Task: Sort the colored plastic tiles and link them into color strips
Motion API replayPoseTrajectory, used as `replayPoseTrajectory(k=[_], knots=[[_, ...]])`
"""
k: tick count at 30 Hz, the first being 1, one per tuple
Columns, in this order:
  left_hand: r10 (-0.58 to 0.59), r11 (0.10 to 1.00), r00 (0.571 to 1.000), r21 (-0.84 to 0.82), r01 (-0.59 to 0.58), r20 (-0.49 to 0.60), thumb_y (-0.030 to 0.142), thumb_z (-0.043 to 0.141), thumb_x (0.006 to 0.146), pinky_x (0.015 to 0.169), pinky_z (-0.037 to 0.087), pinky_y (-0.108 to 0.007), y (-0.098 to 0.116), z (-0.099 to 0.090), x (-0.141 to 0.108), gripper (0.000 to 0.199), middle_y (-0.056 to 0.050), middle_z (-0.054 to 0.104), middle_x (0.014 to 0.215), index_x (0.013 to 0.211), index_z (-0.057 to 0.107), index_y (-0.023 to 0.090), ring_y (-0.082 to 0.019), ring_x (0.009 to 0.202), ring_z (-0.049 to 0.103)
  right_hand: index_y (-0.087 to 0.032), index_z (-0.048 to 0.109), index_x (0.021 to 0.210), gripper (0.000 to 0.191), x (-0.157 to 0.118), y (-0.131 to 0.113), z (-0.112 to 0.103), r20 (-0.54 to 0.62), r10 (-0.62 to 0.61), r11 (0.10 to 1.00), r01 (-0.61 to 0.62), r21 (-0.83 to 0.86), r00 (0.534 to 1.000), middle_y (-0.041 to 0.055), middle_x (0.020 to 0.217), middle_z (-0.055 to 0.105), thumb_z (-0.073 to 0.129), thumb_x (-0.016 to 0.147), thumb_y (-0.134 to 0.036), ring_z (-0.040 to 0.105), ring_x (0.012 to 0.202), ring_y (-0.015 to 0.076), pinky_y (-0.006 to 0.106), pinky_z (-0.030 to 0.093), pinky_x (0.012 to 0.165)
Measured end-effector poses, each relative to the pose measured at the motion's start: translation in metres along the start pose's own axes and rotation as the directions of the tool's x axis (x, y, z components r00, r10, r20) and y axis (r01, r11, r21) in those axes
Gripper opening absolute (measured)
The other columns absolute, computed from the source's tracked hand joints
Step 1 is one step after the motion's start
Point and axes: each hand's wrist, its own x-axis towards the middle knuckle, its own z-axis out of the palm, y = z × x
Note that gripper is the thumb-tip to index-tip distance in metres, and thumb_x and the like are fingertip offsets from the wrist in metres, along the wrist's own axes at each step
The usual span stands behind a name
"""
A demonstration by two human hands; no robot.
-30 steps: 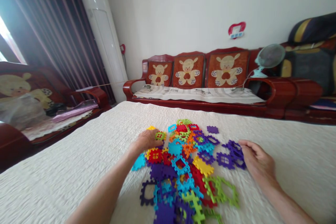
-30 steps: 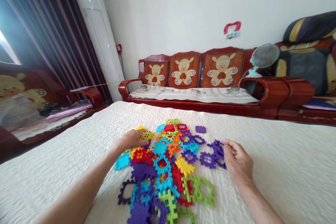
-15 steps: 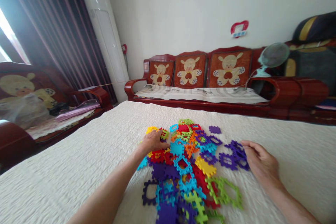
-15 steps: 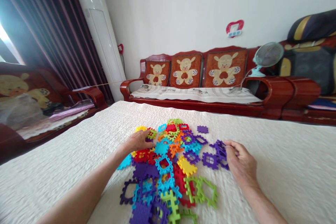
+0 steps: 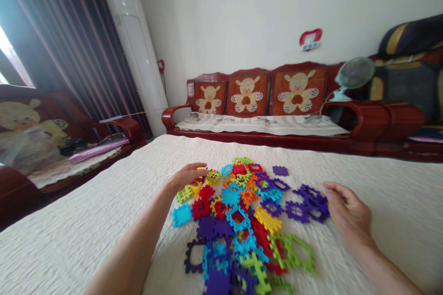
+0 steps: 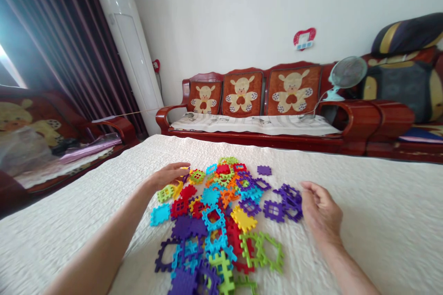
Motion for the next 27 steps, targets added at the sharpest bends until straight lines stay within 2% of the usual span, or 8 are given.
replayPoseTrajectory(k=[5,7,10,13,17,21,24,27], knots=[[0.099,0.969,0.985,-0.212,-0.129,-0.144,0.049,0.057,0.074,0.057,0.042,-0.021,0.016,0.038,0.0,0.052,-0.004,0.062,0.079,0.11,0.056,0.012,-0.008,0.063,0.054,-0.014,0.066,0.097,0.041,0.013,0.01,-0.01,-0.134,0.14,0.987,-0.128,0.092,0.981,0.0099,0.096,0.068,0.054,0.066,-0.037,0.061,0.09,0.0239,0.031,0.044,0.085],[0.191,0.933,0.974,-0.286,-0.219,-0.124,0.048,0.058,0.075,0.061,0.044,-0.021,0.025,0.055,-0.003,0.053,-0.005,0.062,0.084,0.115,0.054,0.013,-0.009,0.068,0.056,-0.014,0.066,0.096,0.04,0.014,0.012,-0.01,-0.115,0.132,0.987,-0.12,0.111,0.985,0.0103,0.095,0.068,0.055,0.065,-0.037,0.061,0.091,0.0243,0.032,0.043,0.087],[0.297,0.899,0.953,-0.353,-0.259,0.055,0.043,0.064,0.072,0.07,0.047,-0.025,0.027,0.068,-0.007,0.057,-0.006,0.062,0.093,0.121,0.051,0.017,-0.011,0.077,0.057,-0.015,0.066,0.095,0.039,0.012,0.014,-0.007,-0.082,0.091,0.992,-0.083,0.1,0.993,0.0092,0.094,0.068,0.055,0.066,-0.038,0.061,0.09,0.0238,0.032,0.043,0.088],[0.29,0.921,0.935,-0.325,-0.215,0.205,0.037,0.07,0.068,0.072,0.047,-0.027,0.017,0.068,-0.004,0.06,-0.005,0.062,0.093,0.121,0.052,0.017,-0.012,0.079,0.058,-0.016,0.066,0.095,0.037,0.011,0.016,-0.004,-0.054,0.072,0.994,-0.068,0.08,0.996,0.0085,0.095,0.069,0.055,0.068,-0.038,0.062,0.09,0.0234,0.031,0.043,0.088],[0.311,0.924,0.944,-0.268,-0.273,0.111,0.033,0.07,0.066,0.072,0.047,-0.026,0.008,0.057,0.001,0.06,-0.005,0.06,0.098,0.12,0.052,0.017,-0.011,0.079,0.057,-0.016,0.066,0.095,0.036,0.013,0.018,-0.004,-0.043,0.067,0.997,-0.065,0.043,0.997,0.0087,0.095,0.069,0.055,0.069,-0.038,0.061,0.09,0.0236,0.031,0.043,0.087],[0.301,0.94,0.954,-0.171,-0.296,0.001,0.038,0.066,0.07,0.068,0.048,-0.026,0.016,0.052,-0.001,0.057,-0.006,0.062,0.097,0.12,0.053,0.015,-0.012,0.076,0.06,-0.016,0.065,0.096,0.037,0.013,0.018,-0.003,-0.02,0.054,0.996,-0.053,0.065,0.998,0.0098,0.096,0.068,0.055,0.069,-0.039,0.061,0.089,0.0228,0.031,0.043,0.087],[0.177,0.978,0.981,-0.1,-0.184,-0.075,0.048,0.057,0.076,0.061,0.048,-0.026,0.026,0.063,-0.006,0.058,-0.01,0.065,0.092,0.121,0.051,0.011,-0.016,0.075,0.063,-0.015,0.065,0.094,0.037,0.012,0.017,-0.002,-0.013,0.038,0.997,-0.037,0.066,0.999,0.0096,0.094,0.069,0.054,0.068,-0.04,0.061,0.085,0.0221,0.033,0.044,0.084],[0.199,0.954,0.98,-0.225,-0.199,-0.022,0.054,0.05,0.08,0.07,0.051,-0.028,0.033,0.079,-0.011,0.066,-0.016,0.058,0.118,0.133,0.039,0.016,-0.02,0.092,0.064,-0.015,0.066,0.092,0.036,0.011,0.015,-0.002,-0.049,0.031,0.996,-0.027,0.08,0.998,0.0082,0.09,0.069,0.055,0.067,-0.039,0.061,0.082,0.0219,0.035,0.044,0.083]])
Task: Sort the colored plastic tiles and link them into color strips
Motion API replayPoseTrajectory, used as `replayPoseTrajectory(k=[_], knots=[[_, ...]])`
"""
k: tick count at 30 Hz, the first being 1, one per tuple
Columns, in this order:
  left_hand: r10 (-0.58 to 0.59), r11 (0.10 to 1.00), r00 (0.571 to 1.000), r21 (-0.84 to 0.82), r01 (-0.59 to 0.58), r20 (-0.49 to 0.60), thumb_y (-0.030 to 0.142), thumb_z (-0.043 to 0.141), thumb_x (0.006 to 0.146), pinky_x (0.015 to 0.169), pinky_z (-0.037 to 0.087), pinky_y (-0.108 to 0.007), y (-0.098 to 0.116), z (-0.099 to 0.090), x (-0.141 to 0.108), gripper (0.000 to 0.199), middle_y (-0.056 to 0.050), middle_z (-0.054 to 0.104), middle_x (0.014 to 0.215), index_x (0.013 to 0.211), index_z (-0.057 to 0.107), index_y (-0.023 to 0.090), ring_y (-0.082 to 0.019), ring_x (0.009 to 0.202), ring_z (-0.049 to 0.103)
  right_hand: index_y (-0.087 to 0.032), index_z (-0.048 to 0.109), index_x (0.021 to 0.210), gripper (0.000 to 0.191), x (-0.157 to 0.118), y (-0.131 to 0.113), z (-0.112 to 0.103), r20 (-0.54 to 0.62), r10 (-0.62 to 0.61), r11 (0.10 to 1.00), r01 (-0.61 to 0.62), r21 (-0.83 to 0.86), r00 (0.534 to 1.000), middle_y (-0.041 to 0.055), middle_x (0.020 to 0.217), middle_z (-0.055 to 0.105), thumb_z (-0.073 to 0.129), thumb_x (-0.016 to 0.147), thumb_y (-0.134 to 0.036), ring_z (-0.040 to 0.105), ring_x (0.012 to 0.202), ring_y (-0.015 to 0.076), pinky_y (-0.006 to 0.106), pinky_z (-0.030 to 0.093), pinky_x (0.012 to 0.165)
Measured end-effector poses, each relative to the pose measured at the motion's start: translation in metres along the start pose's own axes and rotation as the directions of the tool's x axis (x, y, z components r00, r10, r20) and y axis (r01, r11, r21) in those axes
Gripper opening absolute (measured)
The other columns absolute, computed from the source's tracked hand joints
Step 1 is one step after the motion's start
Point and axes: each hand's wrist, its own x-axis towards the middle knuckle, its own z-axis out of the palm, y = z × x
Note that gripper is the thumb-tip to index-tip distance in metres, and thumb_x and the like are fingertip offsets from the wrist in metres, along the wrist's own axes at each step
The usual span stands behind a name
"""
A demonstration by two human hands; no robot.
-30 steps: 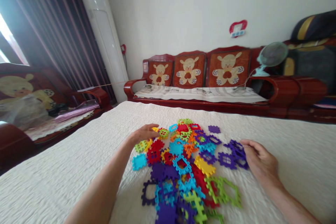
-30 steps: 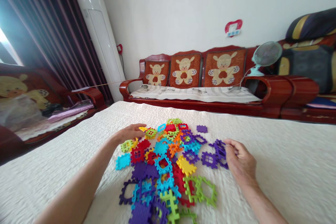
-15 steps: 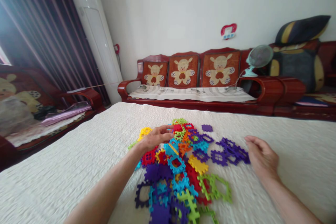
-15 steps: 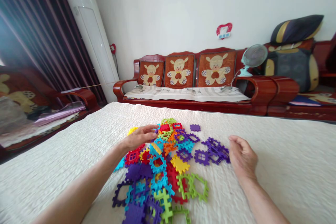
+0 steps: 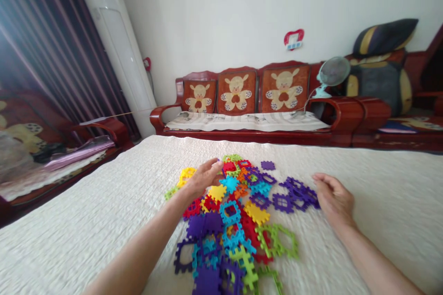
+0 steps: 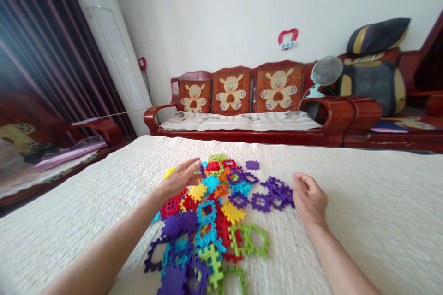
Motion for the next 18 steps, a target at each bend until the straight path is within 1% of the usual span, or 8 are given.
replayPoseTrajectory(k=[2,4,7,10,12,13,16,18], knots=[[0.105,0.989,0.994,-0.111,-0.1,0.033,0.054,0.046,0.083,0.082,0.05,-0.029,0.0,0.007,-0.002,0.068,-0.014,0.045,0.136,0.14,0.028,0.02,-0.021,0.109,0.057,-0.015,0.066,0.092,0.035,0.0,0.0,-0.001,-0.024,0.009,1.0,-0.009,0.026,1.0,0.0078,0.091,0.069,0.056,0.066,-0.038,0.061,0.085,0.022,0.035,0.045,0.083],[0.201,0.977,0.979,-0.076,-0.197,0.043,0.051,0.043,0.086,0.089,0.048,-0.032,-0.005,0.007,-0.001,0.063,-0.012,0.041,0.139,0.139,0.029,0.021,-0.022,0.118,0.05,-0.016,0.066,0.092,0.035,0.0,0.0,-0.001,-0.032,0.023,0.999,-0.022,0.04,0.999,0.0074,0.091,0.069,0.056,0.067,-0.037,0.061,0.086,0.0217,0.034,0.045,0.084],[0.318,0.914,0.941,0.226,-0.337,0.117,0.044,0.045,0.086,0.099,0.041,-0.037,-0.017,0.005,0.001,0.05,-0.009,0.047,0.136,0.13,0.045,0.021,-0.022,0.121,0.047,-0.016,0.066,0.092,0.034,0.002,0.004,-0.001,-0.029,0.016,1.0,-0.015,0.026,0.999,0.006,0.09,0.069,0.056,0.067,-0.037,0.061,0.084,0.0208,0.034,0.045,0.083],[0.42,0.68,0.857,0.522,-0.514,0.298,0.038,0.051,0.084,0.108,0.029,-0.042,-0.025,0.01,0.0,0.043,-0.007,0.043,0.139,0.124,0.052,0.023,-0.024,0.129,0.037,-0.016,0.066,0.092,0.034,0.003,0.008,0.001,-0.027,-0.004,1.0,0.004,0.014,1.0,0.006,0.089,0.069,0.057,0.068,-0.037,0.061,0.084,0.0203,0.033,0.045,0.083],[0.393,0.525,0.807,0.614,-0.59,0.44,0.036,0.053,0.082,0.11,0.022,-0.047,-0.027,0.016,-0.002,0.042,-0.005,0.037,0.143,0.123,0.053,0.027,-0.026,0.133,0.028,-0.016,0.066,0.093,0.034,0.003,0.01,0.002,-0.022,-0.008,1.0,0.009,0.017,1.0,0.0059,0.09,0.069,0.057,0.068,-0.037,0.061,0.084,0.0201,0.033,0.045,0.083],[0.363,0.473,0.793,0.636,-0.609,0.49,0.036,0.053,0.082,0.11,0.022,-0.048,-0.026,0.018,-0.004,0.041,-0.004,0.035,0.144,0.123,0.053,0.028,-0.027,0.134,0.027,-0.016,0.066,0.094,0.034,0.003,0.011,0.002,-0.019,-0.011,1.0,0.012,0.019,1.0,0.0059,0.09,0.069,0.057,0.068,-0.037,0.061,0.085,0.02,0.033,0.045,0.084],[0.323,0.404,0.773,0.66,-0.634,0.546,0.034,0.052,0.083,0.109,0.025,-0.046,-0.027,0.017,-0.005,0.04,-0.005,0.038,0.142,0.122,0.055,0.027,-0.026,0.131,0.032,-0.016,0.066,0.094,0.035,0.004,0.014,0.002,-0.007,-0.017,1.0,0.017,0.026,1.0,0.0061,0.091,0.069,0.057,0.069,-0.037,0.062,0.086,0.0202,0.033,0.044,0.084],[0.325,0.383,0.786,0.687,-0.618,0.526,0.027,0.052,0.081,0.107,0.03,-0.04,-0.028,0.009,-0.002,0.037,-0.007,0.044,0.136,0.117,0.058,0.024,-0.023,0.126,0.039,-0.016,0.066,0.094,0.034,0.003,0.013,0.0,-0.008,-0.012,1.0,0.012,0.022,1.0,0.0062,0.091,0.069,0.056,0.069,-0.038,0.062,0.086,0.0204,0.034,0.045,0.084]])
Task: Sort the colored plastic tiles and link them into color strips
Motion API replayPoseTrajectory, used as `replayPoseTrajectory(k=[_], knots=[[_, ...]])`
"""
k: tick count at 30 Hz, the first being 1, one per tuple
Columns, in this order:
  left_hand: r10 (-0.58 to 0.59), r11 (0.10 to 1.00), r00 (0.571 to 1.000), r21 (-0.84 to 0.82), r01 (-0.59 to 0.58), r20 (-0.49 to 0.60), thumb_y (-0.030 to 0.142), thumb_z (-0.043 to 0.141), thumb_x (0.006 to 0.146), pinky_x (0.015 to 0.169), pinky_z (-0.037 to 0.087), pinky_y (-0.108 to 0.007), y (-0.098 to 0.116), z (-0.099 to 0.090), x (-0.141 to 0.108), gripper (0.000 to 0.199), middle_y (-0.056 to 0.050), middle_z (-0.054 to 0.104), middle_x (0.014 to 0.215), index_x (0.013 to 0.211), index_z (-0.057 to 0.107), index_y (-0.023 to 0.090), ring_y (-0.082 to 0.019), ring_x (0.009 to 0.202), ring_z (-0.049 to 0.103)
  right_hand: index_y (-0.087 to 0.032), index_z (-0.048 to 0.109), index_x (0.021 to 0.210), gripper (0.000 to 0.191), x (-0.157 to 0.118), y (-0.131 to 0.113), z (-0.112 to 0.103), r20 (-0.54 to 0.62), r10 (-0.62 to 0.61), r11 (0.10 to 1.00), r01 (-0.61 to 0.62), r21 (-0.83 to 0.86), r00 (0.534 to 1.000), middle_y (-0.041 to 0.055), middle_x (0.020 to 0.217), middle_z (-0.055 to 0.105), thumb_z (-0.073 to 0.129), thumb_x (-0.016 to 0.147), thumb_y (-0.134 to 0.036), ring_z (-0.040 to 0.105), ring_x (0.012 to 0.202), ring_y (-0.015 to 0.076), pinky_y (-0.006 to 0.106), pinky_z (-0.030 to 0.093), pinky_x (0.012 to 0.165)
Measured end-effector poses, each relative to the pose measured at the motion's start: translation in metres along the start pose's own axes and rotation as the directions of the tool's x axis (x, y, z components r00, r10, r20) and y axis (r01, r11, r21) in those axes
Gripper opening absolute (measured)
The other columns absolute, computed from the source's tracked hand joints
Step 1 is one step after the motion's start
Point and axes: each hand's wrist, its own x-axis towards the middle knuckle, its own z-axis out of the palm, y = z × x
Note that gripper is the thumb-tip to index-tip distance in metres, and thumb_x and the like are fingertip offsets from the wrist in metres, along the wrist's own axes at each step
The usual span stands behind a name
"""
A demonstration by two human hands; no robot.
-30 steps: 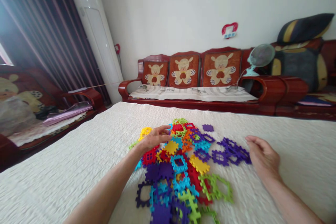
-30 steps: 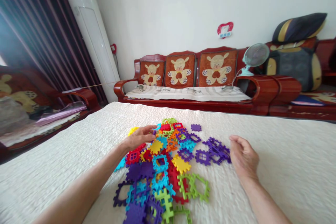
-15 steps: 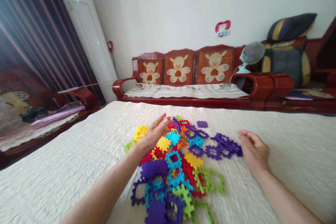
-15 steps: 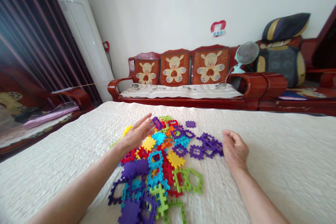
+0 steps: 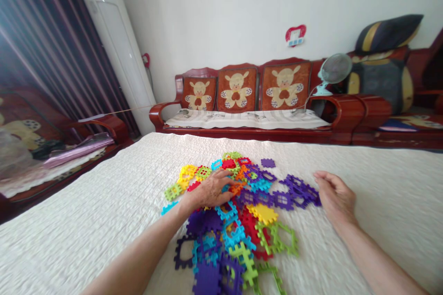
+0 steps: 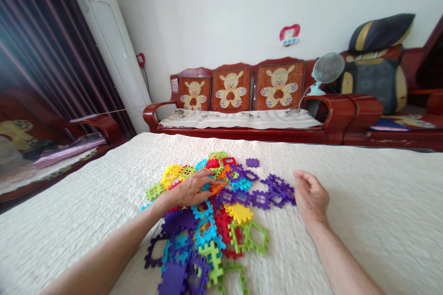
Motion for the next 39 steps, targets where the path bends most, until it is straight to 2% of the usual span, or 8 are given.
replayPoseTrajectory(k=[6,9,13,16,25,30,35,39], knots=[[-0.177,0.979,0.982,0.089,0.182,-0.059,0.017,0.049,0.078,0.101,0.037,-0.04,-0.02,-0.021,-0.008,0.023,-0.007,0.059,0.116,0.091,0.067,0.021,-0.023,0.114,0.049,-0.018,0.064,0.094,0.03,-0.023,-0.048,0.003,0.143,-0.18,0.98,0.189,-0.054,0.973,0.0068,0.094,0.067,0.051,0.074,-0.036,0.062,0.082,0.0197,0.033,0.047,0.081],[-0.121,0.992,0.992,-0.036,0.12,-0.031,0.025,0.048,0.083,0.1,0.038,-0.036,-0.007,-0.031,-0.009,0.027,-0.006,0.06,0.117,0.104,0.064,0.024,-0.021,0.114,0.05,-0.021,0.063,0.095,0.025,-0.052,-0.085,0.016,0.453,-0.405,0.901,0.431,0.05,0.794,0.005,0.099,0.066,0.047,0.079,-0.031,0.061,0.092,0.019,0.032,0.046,0.086],[0.059,0.995,0.996,-0.084,-0.054,0.064,0.04,0.061,0.074,0.1,0.036,-0.036,0.012,-0.027,-0.009,0.044,-0.006,0.054,0.126,0.116,0.058,0.026,-0.025,0.118,0.047,-0.021,0.061,0.103,0.027,-0.09,-0.108,0.034,0.667,-0.522,0.79,0.596,0.143,0.531,0.0058,0.11,0.063,0.047,0.081,-0.024,0.057,0.104,0.0197,0.035,0.044,0.092],[0.069,0.995,0.993,-0.074,-0.062,0.1,0.038,0.063,0.072,0.099,0.037,-0.036,0.013,-0.019,-0.009,0.046,-0.007,0.053,0.126,0.116,0.058,0.024,-0.025,0.117,0.047,-0.021,0.06,0.106,0.029,-0.106,-0.105,0.04,0.722,-0.507,0.746,0.659,0.095,0.471,0.0069,0.113,0.062,0.051,0.079,-0.024,0.056,0.105,0.0227,0.041,0.043,0.092],[0.034,0.992,0.992,-0.123,-0.018,0.125,0.015,0.055,0.069,0.098,0.038,-0.031,-0.006,-0.017,-0.011,0.033,-0.002,0.056,0.124,0.1,0.064,0.024,-0.021,0.113,0.05,-0.021,0.064,0.099,0.029,-0.107,-0.107,0.039,0.676,-0.512,0.771,0.63,0.091,0.53,0.0054,0.101,0.066,0.041,0.082,-0.014,0.06,0.096,0.0181,0.034,0.047,0.088],[0.058,0.996,0.988,-0.07,-0.049,0.142,0.016,0.055,0.071,0.099,0.038,-0.031,-0.008,-0.016,-0.011,0.031,-0.002,0.054,0.127,0.1,0.064,0.024,-0.02,0.114,0.05,-0.019,0.064,0.101,0.03,-0.075,-0.102,0.032,0.54,-0.504,0.812,0.583,0.029,0.675,0.0068,0.101,0.067,0.042,0.082,-0.024,0.062,0.094,0.0189,0.033,0.048,0.087],[0.05,0.999,0.985,-0.009,-0.049,0.163,0.016,0.056,0.071,0.1,0.039,-0.031,-0.009,-0.018,-0.011,0.032,-0.002,0.052,0.13,0.101,0.063,0.022,-0.02,0.116,0.049,-0.019,0.065,0.1,0.034,-0.021,-0.082,0.009,0.381,-0.324,0.881,0.423,-0.212,0.866,0.0061,0.095,0.07,0.045,0.077,-0.033,0.064,0.088,0.0205,0.033,0.05,0.082],[0.015,1.0,0.979,0.015,-0.019,0.204,0.014,0.057,0.068,0.101,0.038,-0.031,-0.005,-0.023,-0.011,0.033,-0.003,0.052,0.13,0.1,0.063,0.021,-0.021,0.117,0.049,-0.016,0.063,0.102,0.037,-0.002,-0.068,-0.004,0.376,-0.351,0.795,0.485,-0.364,0.858,0.0105,0.103,0.066,0.049,0.071,-0.029,0.061,0.095,0.0247,0.038,0.047,0.087]])
